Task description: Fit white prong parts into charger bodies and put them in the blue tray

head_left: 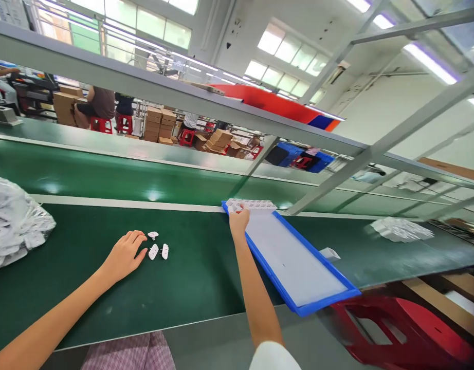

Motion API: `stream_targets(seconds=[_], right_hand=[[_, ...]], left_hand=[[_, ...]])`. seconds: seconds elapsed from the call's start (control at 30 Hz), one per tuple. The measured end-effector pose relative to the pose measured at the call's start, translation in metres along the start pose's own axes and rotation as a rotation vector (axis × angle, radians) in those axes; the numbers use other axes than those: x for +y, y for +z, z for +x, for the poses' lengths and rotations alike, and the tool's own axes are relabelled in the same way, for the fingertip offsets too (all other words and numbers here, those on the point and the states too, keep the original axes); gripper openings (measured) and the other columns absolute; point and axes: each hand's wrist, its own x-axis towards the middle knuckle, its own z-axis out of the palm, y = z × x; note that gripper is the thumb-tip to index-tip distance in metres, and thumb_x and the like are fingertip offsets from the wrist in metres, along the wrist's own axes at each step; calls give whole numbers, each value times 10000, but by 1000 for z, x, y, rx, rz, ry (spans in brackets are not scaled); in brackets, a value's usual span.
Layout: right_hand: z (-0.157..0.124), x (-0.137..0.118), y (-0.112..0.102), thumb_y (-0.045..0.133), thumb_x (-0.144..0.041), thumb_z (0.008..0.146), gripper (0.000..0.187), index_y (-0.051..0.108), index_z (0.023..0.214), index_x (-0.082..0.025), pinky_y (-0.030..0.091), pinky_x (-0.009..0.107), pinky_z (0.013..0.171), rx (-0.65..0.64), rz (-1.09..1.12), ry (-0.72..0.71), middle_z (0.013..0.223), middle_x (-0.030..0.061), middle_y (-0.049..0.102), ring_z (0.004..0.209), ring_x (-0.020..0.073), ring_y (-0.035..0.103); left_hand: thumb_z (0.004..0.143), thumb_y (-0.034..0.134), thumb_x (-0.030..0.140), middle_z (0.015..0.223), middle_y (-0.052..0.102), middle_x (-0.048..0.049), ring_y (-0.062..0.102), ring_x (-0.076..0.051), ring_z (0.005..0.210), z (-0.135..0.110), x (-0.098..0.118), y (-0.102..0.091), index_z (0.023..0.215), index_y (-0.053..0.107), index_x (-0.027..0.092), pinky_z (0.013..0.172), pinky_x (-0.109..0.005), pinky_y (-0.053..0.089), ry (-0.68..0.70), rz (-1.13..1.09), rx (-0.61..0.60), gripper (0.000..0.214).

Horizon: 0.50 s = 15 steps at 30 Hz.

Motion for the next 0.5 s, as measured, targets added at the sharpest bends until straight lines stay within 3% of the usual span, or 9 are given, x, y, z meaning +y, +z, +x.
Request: stream_targets(seconds=[0.07, 0.13, 0.2, 0.23, 0.33, 0.43, 0.5], right_hand=[[-34, -16, 17, 604, -304, 841, 439, 558, 1242, -131, 465, 331, 831, -240, 29, -105, 1105, 101, 613, 892, 191, 582], [-73, -31, 35, 738, -327, 710, 479, 625, 1157, -195, 476, 285, 726, -605, 38, -292, 995, 37, 642, 755, 158, 585], [-109, -42, 50, 769, -277, 650, 444, 650, 1072, -207, 466, 278, 696, -902, 0, -500, 957, 23, 636, 695, 142, 576], [-123, -47, 56, 741, -242, 665, 368, 649, 1019, -196, 462, 281, 705, -983, -22, -580, 944, 27, 633, 697, 142, 579], [-142, -60, 67, 623, -234, 750, 97, 589, 828, -188, 461, 281, 689, -981, -4, -619, 816, 20, 638, 700, 161, 599], [-143, -74, 74, 540, -420, 822, 205, 557, 812, -216, 468, 287, 611, -808, 76, -567, 700, 16, 637, 626, 184, 594], [-147, -79, 81, 531, -508, 798, 277, 574, 820, -235, 479, 304, 574, -707, 114, -560, 628, 14, 624, 552, 199, 579]], left_hand=[[917, 436, 254, 1133, 591, -94, 576, -264, 1014, 1, 0, -2, 1073, 546, 196, 877, -437, 488, -26, -17, -16, 199], [909, 441, 242, 1131, 587, -93, 567, -264, 1027, 2, -1, -3, 1074, 544, 197, 888, -438, 483, -55, -27, -31, 199], [900, 448, 230, 1120, 587, -101, 556, -270, 1037, 3, -4, -5, 1071, 547, 188, 900, -450, 476, -84, -43, -40, 202], [896, 452, 225, 1112, 589, -106, 552, -273, 1037, 3, -5, -5, 1067, 551, 181, 908, -459, 472, -98, -50, -41, 202], [892, 471, 227, 1092, 604, -113, 557, -273, 1031, 1, -6, -7, 1044, 569, 170, 925, -453, 467, -137, -70, -26, 189], [924, 482, 291, 1061, 632, -95, 582, -240, 1024, -1, -4, -8, 1032, 592, 176, 923, -373, 477, -147, -81, -7, 192], [929, 509, 373, 999, 666, -70, 612, -222, 967, -1, -4, -7, 1016, 609, 186, 869, -324, 496, -124, -83, -23, 229]])
